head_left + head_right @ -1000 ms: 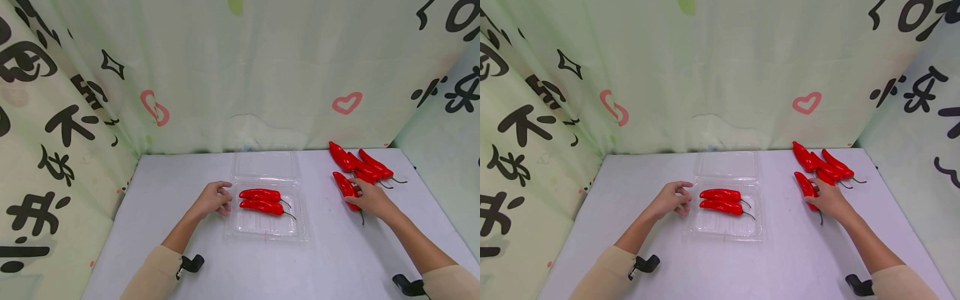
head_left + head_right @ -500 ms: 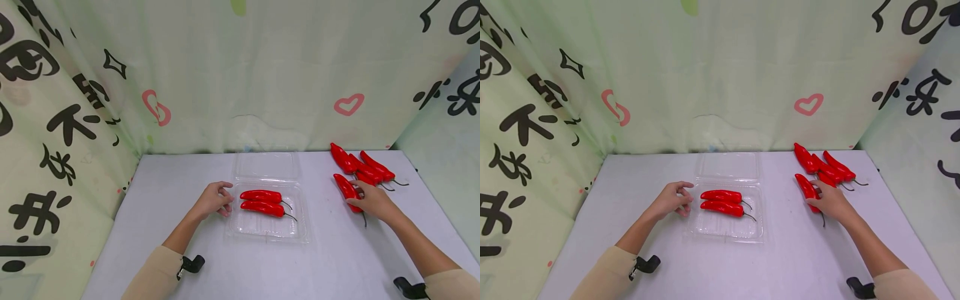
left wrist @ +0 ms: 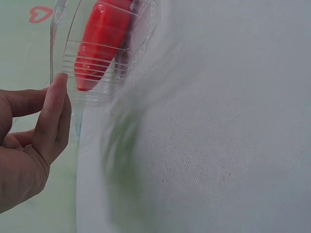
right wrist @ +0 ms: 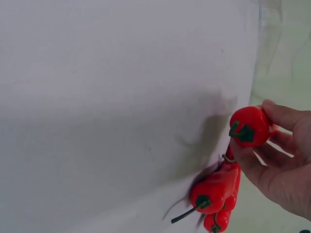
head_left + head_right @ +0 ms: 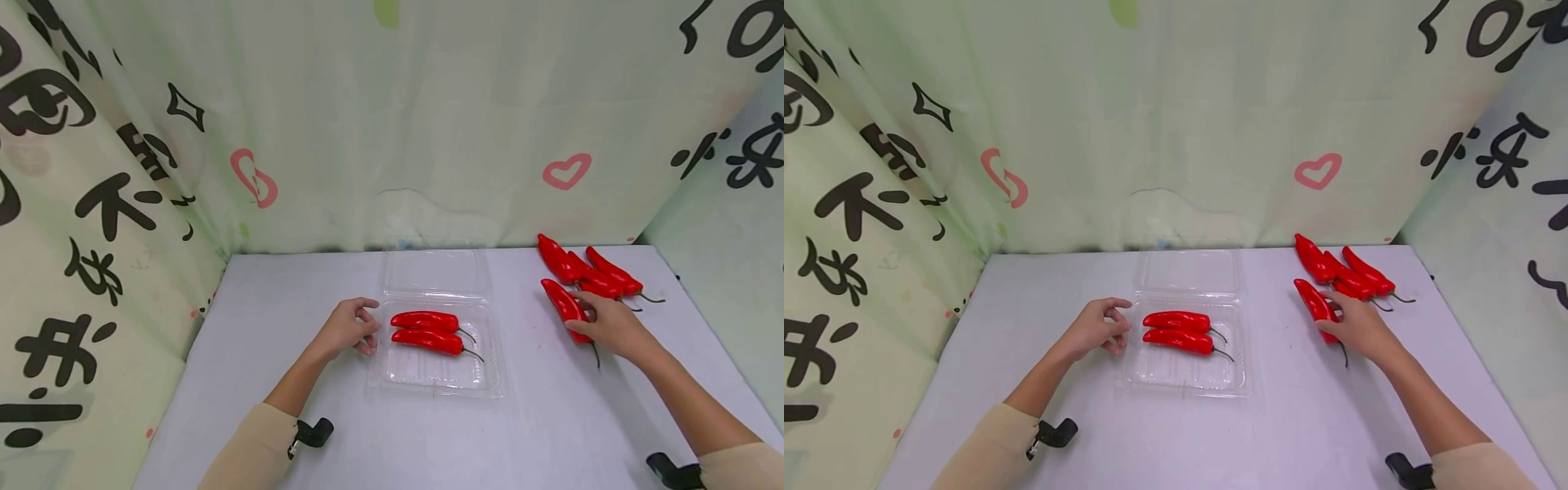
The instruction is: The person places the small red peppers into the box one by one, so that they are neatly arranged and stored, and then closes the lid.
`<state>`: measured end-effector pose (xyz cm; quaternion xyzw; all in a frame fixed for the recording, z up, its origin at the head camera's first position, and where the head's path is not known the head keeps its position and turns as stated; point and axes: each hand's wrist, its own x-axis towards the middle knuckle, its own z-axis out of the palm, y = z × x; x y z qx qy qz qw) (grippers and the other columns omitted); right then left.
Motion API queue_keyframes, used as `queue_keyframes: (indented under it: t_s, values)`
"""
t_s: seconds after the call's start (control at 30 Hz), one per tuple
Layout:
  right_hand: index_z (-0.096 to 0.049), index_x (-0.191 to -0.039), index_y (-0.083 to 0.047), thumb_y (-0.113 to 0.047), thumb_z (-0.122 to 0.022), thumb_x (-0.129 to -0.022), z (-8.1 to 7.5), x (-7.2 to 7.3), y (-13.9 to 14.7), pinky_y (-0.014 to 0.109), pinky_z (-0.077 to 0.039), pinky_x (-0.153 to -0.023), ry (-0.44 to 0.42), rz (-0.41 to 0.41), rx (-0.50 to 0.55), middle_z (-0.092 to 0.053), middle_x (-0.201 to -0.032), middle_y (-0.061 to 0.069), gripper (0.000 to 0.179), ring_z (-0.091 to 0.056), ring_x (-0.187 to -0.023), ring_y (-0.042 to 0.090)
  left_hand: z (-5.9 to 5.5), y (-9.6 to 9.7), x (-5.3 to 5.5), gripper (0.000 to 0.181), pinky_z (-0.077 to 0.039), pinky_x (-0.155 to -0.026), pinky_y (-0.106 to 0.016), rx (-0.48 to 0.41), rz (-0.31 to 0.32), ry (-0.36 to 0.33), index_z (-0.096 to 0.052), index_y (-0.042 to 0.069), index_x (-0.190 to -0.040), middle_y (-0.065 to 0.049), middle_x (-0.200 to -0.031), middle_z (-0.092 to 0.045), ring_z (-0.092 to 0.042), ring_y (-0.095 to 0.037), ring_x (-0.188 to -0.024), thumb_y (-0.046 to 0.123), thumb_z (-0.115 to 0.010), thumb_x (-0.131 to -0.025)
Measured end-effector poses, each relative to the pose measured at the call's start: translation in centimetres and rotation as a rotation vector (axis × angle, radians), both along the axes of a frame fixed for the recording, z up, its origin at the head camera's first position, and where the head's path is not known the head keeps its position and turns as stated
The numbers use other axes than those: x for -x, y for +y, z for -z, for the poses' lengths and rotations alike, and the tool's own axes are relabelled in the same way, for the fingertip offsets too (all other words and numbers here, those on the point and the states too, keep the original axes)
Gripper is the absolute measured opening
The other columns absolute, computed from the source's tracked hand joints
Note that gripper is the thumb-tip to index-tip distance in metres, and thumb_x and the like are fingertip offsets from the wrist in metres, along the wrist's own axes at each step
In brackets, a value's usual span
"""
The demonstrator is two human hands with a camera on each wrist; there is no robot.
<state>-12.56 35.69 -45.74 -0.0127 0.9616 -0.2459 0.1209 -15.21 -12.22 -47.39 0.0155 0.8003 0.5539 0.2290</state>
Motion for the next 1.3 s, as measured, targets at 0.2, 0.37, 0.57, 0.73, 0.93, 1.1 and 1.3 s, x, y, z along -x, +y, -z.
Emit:
queue_keyframes:
  t_s: [0.2, 0.37, 0.57, 0.73, 0.93, 1.1, 1.3]
  values:
    - [-0.043, -0.147, 0.011, -0.019, -0.086, -0.083, -1.2, 0.0, -0.9, 0.047, -0.066, -0.072, 0.073, -0.035, 0.032, -0.054, -0.128, 0.037, 0.083, -0.054, -0.112, 0.052, 0.1, 0.0, 0.0, 0.049, -0.062, -0.056, -0.031, 0.007, 0.005, 0.007, -0.054, 0.0, -0.142, -0.014, -0.094, -0.065, -0.068, -0.019, -0.06, 0.004, -0.07, -0.096]
    - [-0.046, -0.146, 0.009, -0.018, -0.087, -0.082, -2.1, -0.1, -1.7, 0.045, -0.066, -0.07, 0.109, -0.066, 0.047, -0.057, -0.125, 0.034, 0.081, -0.058, -0.108, 0.049, 0.0, 0.0, -0.1, 0.049, -0.062, -0.055, -0.031, 0.011, 0.004, 0.01, -0.054, 0.0, -0.142, -0.014, -0.094, -0.065, -0.068, -0.019, -0.059, 0.004, -0.07, -0.096]
    - [-0.049, -0.147, 0.006, -0.018, -0.087, -0.082, -2.9, -0.2, -2.6, 0.044, -0.066, -0.069, 0.118, -0.088, 0.074, -0.057, -0.128, 0.032, 0.079, -0.061, -0.108, 0.048, -0.2, 0.0, -0.1, 0.05, -0.062, -0.056, -0.031, 0.022, 0.004, 0.005, -0.054, 0.001, -0.143, -0.014, -0.095, -0.064, -0.068, -0.02, -0.06, 0.005, -0.07, -0.096]
    - [-0.052, -0.146, 0.003, -0.018, -0.086, -0.084, -3.2, -0.6, -3.5, 0.042, -0.066, -0.071, 0.134, -0.135, 0.091, -0.059, -0.128, 0.029, 0.074, -0.065, -0.107, 0.045, -0.2, 0.0, -0.1, 0.05, -0.062, -0.056, -0.031, 0.031, 0.01, 0.007, -0.053, 0.001, -0.143, -0.013, -0.095, -0.064, -0.068, -0.02, -0.06, 0.005, -0.07, -0.096]
    - [-0.053, -0.146, -0.001, -0.018, -0.088, -0.082, -3.7, -0.7, -4.7, 0.042, -0.066, -0.071, 0.136, -0.161, 0.088, -0.063, -0.126, 0.027, 0.074, -0.066, -0.107, 0.043, -0.3, 0.0, -0.1, 0.05, -0.062, -0.056, -0.031, 0.037, 0.014, 0.011, -0.053, 0.001, -0.143, -0.014, -0.094, -0.065, -0.068, -0.02, -0.06, 0.005, -0.07, -0.096]
    - [-0.054, -0.146, -0.004, -0.018, -0.088, -0.081, -4.2, -0.7, -5.9, 0.043, -0.066, -0.072, 0.146, -0.183, 0.085, -0.067, -0.123, 0.025, 0.075, -0.068, -0.107, 0.042, -0.3, 0.1, -0.1, 0.049, -0.062, -0.056, -0.031, 0.041, 0.016, 0.014, -0.054, 0.001, -0.143, -0.016, -0.095, -0.065, -0.068, -0.019, -0.06, 0.005, -0.07, -0.096]
    - [-0.055, -0.146, -0.005, -0.02, -0.087, -0.083, -4.7, -0.6, -7.0, 0.039, -0.066, -0.071, 0.124, -0.224, 0.095, -0.07, -0.12, 0.02, 0.072, -0.069, -0.104, 0.036, -0.3, 0.1, -0.1, 0.05, -0.062, -0.056, -0.031, 0.047, 0.015, 0.013, -0.053, 0.001, -0.143, -0.017, -0.096, -0.065, -0.068, -0.019, -0.06, 0.005, -0.07, -0.096]
